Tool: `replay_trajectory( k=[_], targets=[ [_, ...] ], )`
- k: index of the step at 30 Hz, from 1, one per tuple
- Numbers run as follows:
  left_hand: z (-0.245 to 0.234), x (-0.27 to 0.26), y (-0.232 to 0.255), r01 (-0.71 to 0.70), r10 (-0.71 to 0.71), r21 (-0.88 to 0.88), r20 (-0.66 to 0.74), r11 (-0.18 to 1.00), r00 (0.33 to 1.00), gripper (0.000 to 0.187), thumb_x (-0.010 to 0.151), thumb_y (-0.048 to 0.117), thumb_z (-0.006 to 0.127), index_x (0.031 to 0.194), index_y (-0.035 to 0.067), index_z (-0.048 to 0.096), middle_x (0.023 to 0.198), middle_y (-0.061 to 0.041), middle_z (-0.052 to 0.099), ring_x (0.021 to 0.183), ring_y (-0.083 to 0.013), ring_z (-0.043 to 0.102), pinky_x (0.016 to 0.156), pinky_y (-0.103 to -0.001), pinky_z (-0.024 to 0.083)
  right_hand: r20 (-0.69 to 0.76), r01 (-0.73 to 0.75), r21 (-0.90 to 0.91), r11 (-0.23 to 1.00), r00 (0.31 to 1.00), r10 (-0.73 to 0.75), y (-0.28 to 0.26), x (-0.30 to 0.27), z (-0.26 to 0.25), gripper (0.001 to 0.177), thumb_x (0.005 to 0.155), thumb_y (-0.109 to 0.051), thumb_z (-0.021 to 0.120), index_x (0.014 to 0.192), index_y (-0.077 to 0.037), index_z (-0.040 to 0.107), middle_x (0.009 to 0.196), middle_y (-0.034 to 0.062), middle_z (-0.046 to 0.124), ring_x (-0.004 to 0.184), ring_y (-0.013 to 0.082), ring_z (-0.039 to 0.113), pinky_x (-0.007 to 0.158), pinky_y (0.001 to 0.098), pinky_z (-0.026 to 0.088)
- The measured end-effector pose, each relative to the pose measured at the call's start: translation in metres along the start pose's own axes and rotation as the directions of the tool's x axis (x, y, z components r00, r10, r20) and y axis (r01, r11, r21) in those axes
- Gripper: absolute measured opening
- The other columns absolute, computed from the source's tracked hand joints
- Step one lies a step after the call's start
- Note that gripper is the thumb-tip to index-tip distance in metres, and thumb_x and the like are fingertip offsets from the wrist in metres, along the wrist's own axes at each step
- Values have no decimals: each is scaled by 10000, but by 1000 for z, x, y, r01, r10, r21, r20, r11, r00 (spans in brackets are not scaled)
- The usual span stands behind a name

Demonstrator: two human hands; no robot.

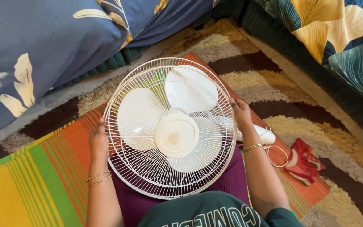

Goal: The person sits on a mat and assembles a white electric fan by hand. They attach the front wire cage to the fan body, align the tabs, and press it into place. They then remove the outer ring of the cage and set it aside.

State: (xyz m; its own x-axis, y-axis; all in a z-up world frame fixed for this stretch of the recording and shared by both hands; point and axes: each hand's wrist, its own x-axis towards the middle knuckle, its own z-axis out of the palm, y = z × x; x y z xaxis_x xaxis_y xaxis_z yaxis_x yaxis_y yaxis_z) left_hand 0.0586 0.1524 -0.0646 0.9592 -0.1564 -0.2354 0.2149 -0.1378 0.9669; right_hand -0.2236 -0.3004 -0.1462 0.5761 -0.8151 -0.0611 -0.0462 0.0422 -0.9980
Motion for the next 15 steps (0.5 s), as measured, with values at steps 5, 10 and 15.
replay_trajectory(
  k=[5, 10, 15],
  targets=[
    [12, 2, 30, -45, 73, 398, -54, 916, 996, 627, 1041, 566, 496, 1151, -37, 629, 1141, -263, 682, 1052, -377, 641, 932, -469, 477, -38, -29, 116, 993, 999, 33, 1, 10, -3, 258, 1016, -252, 637, 1056, -10, 719, 892, -5, 715, 753, 62, 582, 696, 241, 482],
    [33, 16, 55, -100, 153, 555, -49, 826, 987, 619, 996, 609, 456, 1237, 58, 599, 1213, -247, 662, 1142, -442, 608, 961, -518, 446, -125, -75, 74, 994, 989, 84, 8, 25, -10, 299, 1031, -276, 645, 1050, 16, 706, 885, 22, 710, 741, 82, 587, 678, 259, 488],
    [47, 31, 64, -96, 153, 594, -46, 799, 987, 596, 1018, 590, 470, 1212, 43, 602, 1207, -260, 664, 1140, -458, 607, 971, -529, 453, -149, -35, -81, 996, 989, 22, 12, 38, -14, 311, 1036, -277, 646, 1084, 23, 715, 907, 6, 695, 798, 79, 550, 728, 262, 472]
  ],
)
